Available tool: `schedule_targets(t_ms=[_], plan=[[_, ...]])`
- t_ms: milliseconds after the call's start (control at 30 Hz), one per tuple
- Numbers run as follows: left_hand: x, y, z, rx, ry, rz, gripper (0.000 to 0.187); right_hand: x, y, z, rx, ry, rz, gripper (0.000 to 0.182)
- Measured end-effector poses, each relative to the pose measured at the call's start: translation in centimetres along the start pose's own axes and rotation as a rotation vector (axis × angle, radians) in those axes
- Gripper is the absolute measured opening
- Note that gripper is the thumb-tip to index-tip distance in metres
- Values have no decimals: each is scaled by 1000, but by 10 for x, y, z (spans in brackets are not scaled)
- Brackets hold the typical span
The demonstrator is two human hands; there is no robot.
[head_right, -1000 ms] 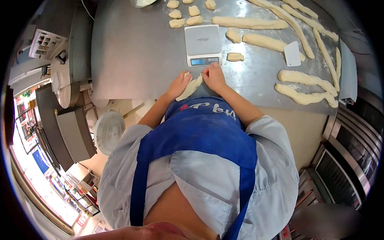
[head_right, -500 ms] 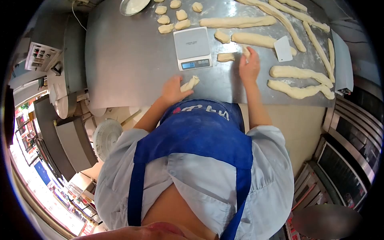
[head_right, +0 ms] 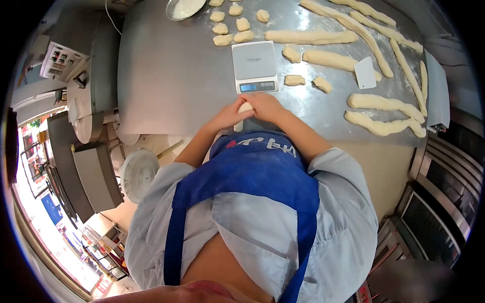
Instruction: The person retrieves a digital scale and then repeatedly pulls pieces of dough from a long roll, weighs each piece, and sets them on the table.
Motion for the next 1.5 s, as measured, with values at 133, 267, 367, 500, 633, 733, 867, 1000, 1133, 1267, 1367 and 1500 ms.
schedule_targets(t_ms=[133, 267, 367, 500, 633, 733, 867, 1000, 1133, 1267, 1367, 1500], plan=[[3, 2, 3, -10, 47, -3, 46, 3, 2, 4, -32, -48, -62, 51], [-4, -17, -10, -38, -2, -59, 46, 11, 12, -16, -12, 124, 101, 34], [17, -15, 16, 163, -60, -289, 43, 11, 10, -11, -49, 315, -45, 22], [17, -26, 31, 163, -18, -533, 38, 9, 4, -22, -41, 478, -190, 13], [6, -40, 31, 135, -216, -460, 29, 12, 1, -12, -66, 525, -275, 12], [4, -29, 35, 85, -638, -262, 23, 5, 6, -3, -91, 474, -178, 14], [2, -23, 16, -27, -922, -213, 35, 8, 9, -30, 18, 242, -274, 19], [-6, -17, -4, -222, -444, 73, 42, 54, -28, -61, 54, 143, 61, 30], [-2, 1, 21, -54, -679, 159, 49, 69, -76, -7, -192, 187, 151, 43], [4, 24, -23, -141, -707, 295, 50, 39, -63, -2, -23, 738, 244, 52], [0, 31, -29, -25, -679, 363, 48, 7, -39, -20, 199, 494, 305, 52], [7, 20, 3, 138, -76, 205, 46, -12, -24, -20, 140, 164, -25, 46]])
Point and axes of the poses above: each hand's wrist, its own y-axis away from the middle knuckle, its own x-axis out of the back of the hand, z = x × y, the point moved 2 cm from there along -y, towards the middle knuckle, and after that the axes turned 5 degrees about -z, right-handed, at the moved point
